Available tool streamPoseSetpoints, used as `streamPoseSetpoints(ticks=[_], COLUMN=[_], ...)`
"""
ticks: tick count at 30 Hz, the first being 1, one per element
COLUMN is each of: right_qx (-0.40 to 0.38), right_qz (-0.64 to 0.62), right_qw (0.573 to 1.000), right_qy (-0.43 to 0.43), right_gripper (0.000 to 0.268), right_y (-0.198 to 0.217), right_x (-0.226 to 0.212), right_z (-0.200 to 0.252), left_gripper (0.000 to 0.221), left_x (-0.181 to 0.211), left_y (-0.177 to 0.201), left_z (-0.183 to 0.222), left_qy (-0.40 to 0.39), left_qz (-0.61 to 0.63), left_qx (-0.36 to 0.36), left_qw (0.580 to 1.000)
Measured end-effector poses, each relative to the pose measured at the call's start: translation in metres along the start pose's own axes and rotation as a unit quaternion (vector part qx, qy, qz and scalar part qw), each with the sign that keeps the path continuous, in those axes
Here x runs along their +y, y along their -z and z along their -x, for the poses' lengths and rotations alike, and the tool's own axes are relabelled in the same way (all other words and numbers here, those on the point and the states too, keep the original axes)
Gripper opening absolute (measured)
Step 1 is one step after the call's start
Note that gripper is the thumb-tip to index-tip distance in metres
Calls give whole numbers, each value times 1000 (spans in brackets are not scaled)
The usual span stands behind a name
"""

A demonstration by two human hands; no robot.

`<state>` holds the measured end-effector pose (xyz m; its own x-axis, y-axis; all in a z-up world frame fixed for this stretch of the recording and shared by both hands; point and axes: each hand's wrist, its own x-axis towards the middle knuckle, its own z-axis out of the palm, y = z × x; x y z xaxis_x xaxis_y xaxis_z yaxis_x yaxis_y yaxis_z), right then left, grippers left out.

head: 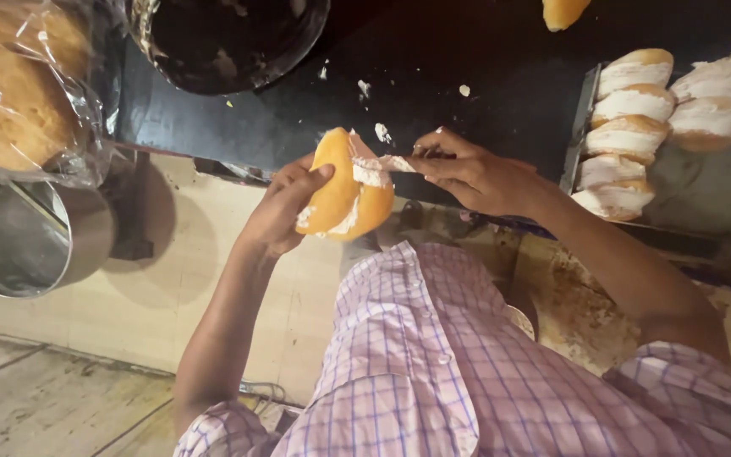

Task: The person uses a knife to fill buns with cream from a container and places them onto a tray. They continue filling more buns and arranging them on the tray before moving it aside.

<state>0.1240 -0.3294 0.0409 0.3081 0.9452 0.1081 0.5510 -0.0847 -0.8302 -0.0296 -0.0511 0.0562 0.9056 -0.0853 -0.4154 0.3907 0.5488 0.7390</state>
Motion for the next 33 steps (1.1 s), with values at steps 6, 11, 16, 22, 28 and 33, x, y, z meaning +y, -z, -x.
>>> streamPoseSetpoints(ticks=[6,11,16,22,28,33], right_qx=[14,25,71,110,126,127], right_qz=[105,149,233,354,173,20], right_qw=[994,988,967,924,975,990], right_qy=[-7,16,69,96,57,-55], right_gripper=[49,53,53,56,37,37], right_y=[-1,0,-6,-33,-48,-66], right_x=[8,7,-1,-13,-10,22], right_z=[-3,-5,-4,-4,-15,-64], left_gripper=[47,48,41,44,54,61], left_x=[5,0,-9,-19,-27,-28], left_y=[-14,-11,-10,-9,26,60], left_z=[-5,-4,-15,-22,-6,31], left_qy=[36,-34,-86,-138,-191,-245], left_qz=[55,77,149,232,246,227], left_qx=[86,44,81,126,169,194], left_qw=[994,995,982,955,935,922])
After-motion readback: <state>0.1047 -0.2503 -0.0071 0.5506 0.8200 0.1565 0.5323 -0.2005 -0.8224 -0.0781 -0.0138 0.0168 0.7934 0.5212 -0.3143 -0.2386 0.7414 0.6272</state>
